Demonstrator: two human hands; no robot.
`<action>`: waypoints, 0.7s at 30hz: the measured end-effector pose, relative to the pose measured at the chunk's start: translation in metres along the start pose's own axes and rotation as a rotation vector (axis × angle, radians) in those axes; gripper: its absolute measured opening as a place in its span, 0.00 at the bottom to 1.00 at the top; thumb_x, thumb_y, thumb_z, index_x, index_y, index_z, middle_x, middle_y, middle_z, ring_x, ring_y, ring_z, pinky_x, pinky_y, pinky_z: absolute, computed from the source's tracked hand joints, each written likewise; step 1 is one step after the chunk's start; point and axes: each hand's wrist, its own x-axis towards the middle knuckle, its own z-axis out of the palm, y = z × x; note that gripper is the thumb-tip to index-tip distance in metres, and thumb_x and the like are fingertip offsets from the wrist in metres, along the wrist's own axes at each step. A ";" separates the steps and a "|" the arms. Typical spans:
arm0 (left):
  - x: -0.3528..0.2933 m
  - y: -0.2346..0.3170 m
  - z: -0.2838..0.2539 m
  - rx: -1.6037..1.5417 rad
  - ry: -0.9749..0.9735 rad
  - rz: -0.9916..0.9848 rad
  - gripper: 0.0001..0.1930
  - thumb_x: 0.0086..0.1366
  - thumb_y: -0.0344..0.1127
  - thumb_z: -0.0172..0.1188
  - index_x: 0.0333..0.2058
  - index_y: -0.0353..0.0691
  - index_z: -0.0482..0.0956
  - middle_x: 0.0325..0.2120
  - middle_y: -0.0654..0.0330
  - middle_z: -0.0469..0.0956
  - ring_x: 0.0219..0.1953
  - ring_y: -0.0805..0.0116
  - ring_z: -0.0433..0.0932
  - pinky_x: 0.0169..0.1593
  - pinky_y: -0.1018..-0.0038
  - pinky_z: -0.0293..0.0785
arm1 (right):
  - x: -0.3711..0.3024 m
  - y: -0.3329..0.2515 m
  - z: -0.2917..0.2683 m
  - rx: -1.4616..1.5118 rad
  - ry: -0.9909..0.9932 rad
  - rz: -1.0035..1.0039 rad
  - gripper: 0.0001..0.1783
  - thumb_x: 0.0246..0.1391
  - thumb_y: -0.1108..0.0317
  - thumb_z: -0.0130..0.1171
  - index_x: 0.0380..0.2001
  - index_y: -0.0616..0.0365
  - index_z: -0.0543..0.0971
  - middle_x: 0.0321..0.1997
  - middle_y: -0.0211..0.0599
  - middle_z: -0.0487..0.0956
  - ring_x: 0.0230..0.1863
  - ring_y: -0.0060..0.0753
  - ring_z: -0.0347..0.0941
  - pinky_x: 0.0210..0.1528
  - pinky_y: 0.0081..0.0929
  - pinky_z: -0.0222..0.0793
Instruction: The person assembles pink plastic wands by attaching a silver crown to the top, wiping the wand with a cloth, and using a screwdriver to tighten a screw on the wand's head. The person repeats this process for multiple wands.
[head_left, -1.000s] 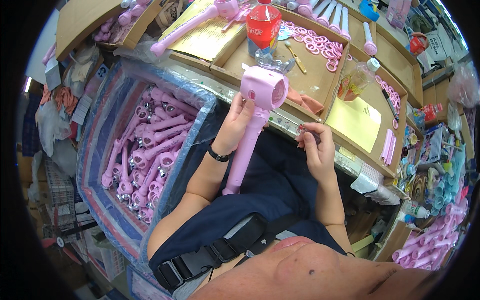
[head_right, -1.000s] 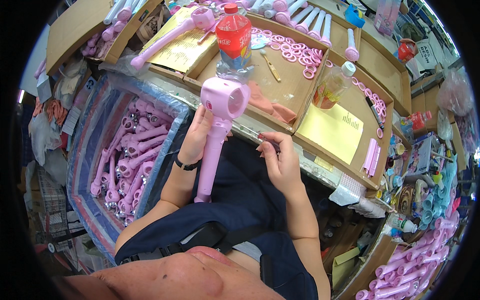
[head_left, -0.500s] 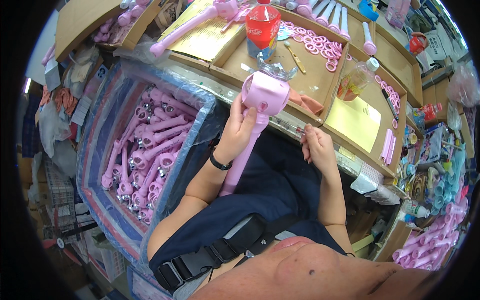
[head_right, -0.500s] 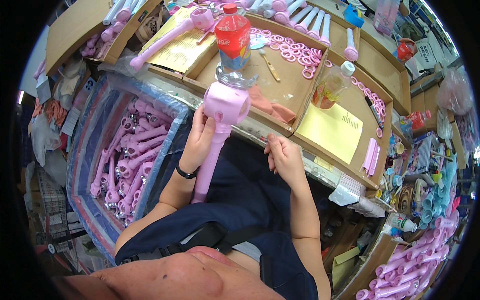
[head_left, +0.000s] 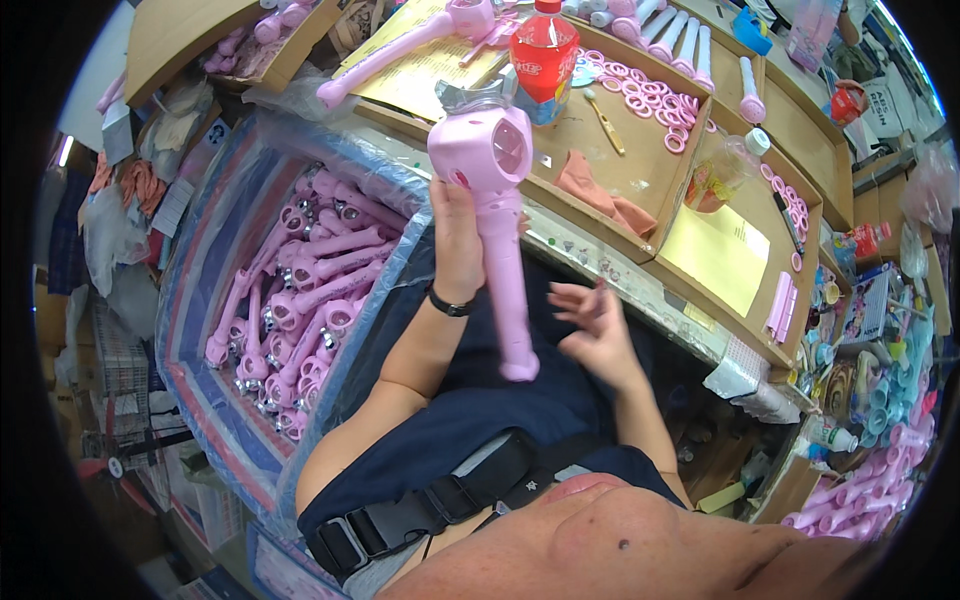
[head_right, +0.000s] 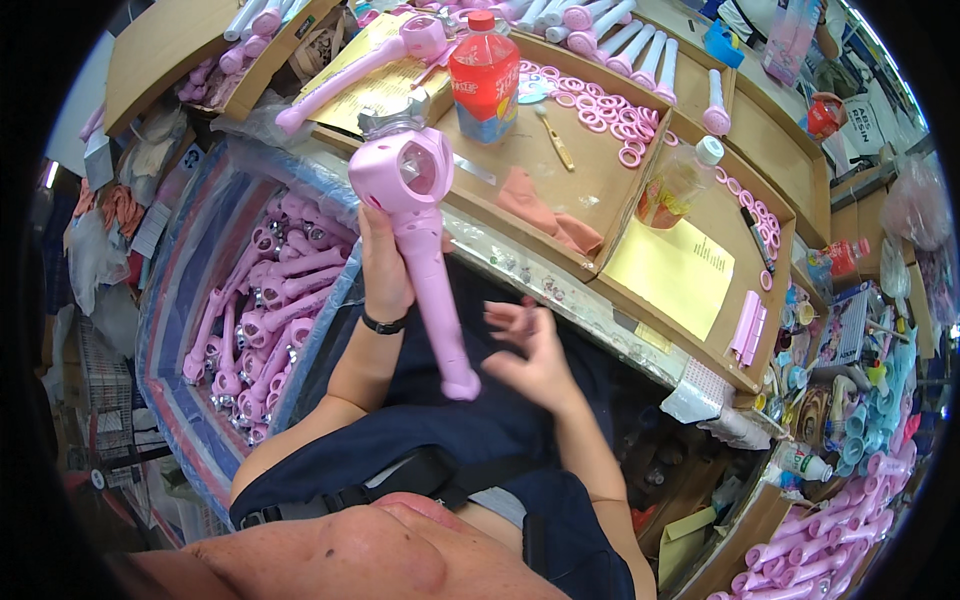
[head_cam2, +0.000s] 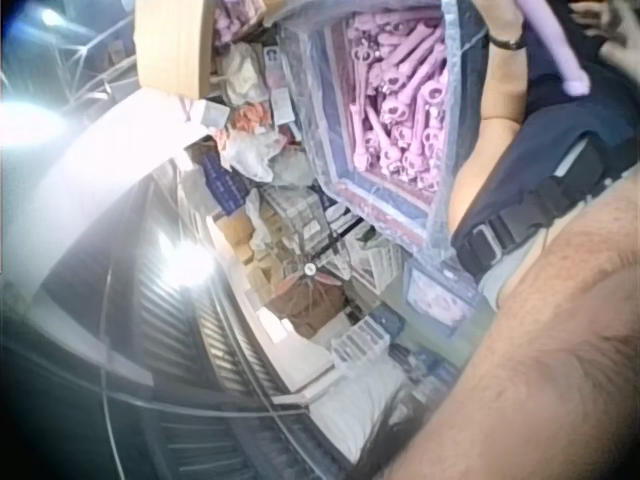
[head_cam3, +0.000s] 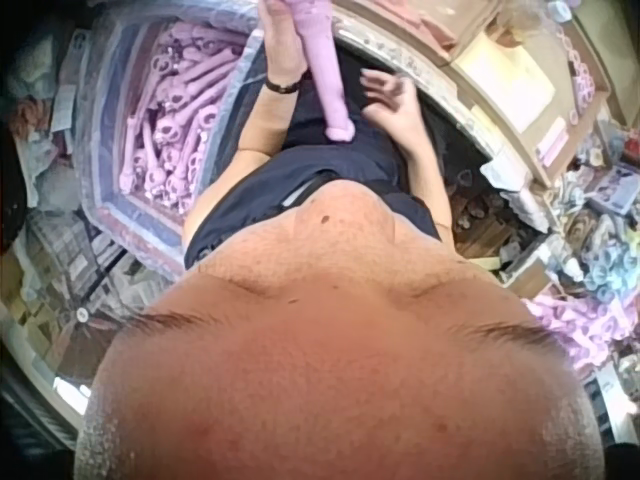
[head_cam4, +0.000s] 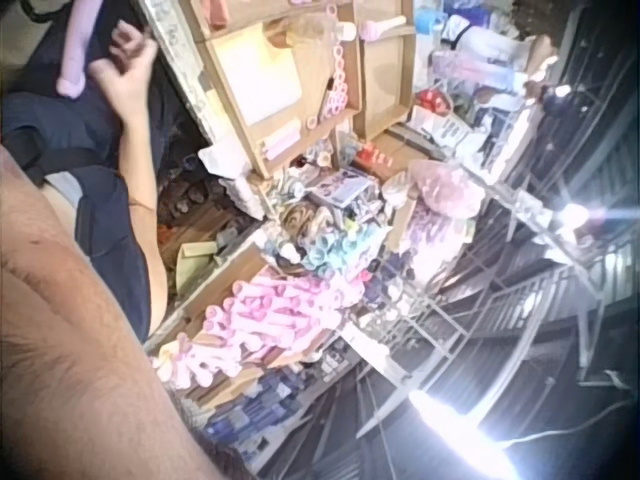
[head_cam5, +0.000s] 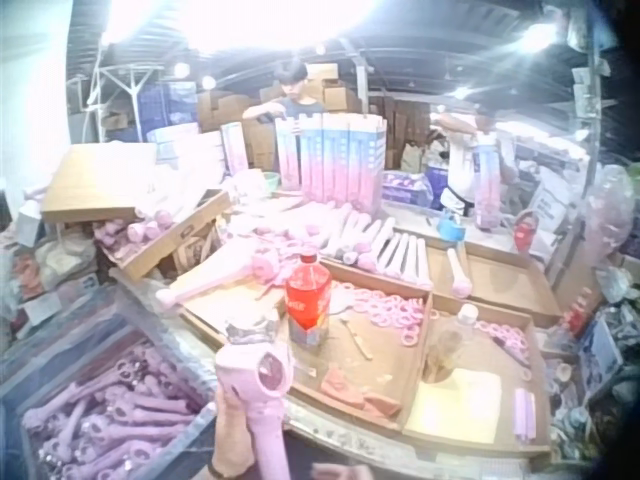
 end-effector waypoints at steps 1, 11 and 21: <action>0.000 -0.002 0.004 -0.059 -0.003 -0.010 0.31 0.64 0.64 0.38 0.45 0.37 0.63 0.29 0.56 0.73 0.26 0.67 0.77 0.28 0.73 0.76 | -0.002 0.013 0.011 -0.061 -0.070 -0.083 0.30 0.39 0.69 0.71 0.37 0.55 0.58 0.59 0.51 0.64 0.58 0.42 0.64 0.58 0.36 0.59; -0.011 -0.013 -0.004 -0.324 -0.136 -0.060 0.39 0.64 0.67 0.30 0.53 0.35 0.65 0.38 0.45 0.77 0.29 0.61 0.79 0.32 0.71 0.78 | -0.018 0.030 0.025 0.185 -0.127 0.011 0.30 0.39 0.78 0.69 0.34 0.52 0.55 0.44 0.43 0.68 0.41 0.29 0.66 0.44 0.25 0.66; 0.010 -0.019 -0.018 0.248 0.062 0.309 0.26 0.65 0.35 0.53 0.58 0.36 0.54 0.51 0.53 0.64 0.51 0.67 0.68 0.53 0.69 0.67 | -0.023 0.023 0.014 -0.869 0.174 -0.237 0.30 0.43 0.66 0.67 0.44 0.63 0.62 0.39 0.50 0.76 0.31 0.46 0.78 0.32 0.32 0.75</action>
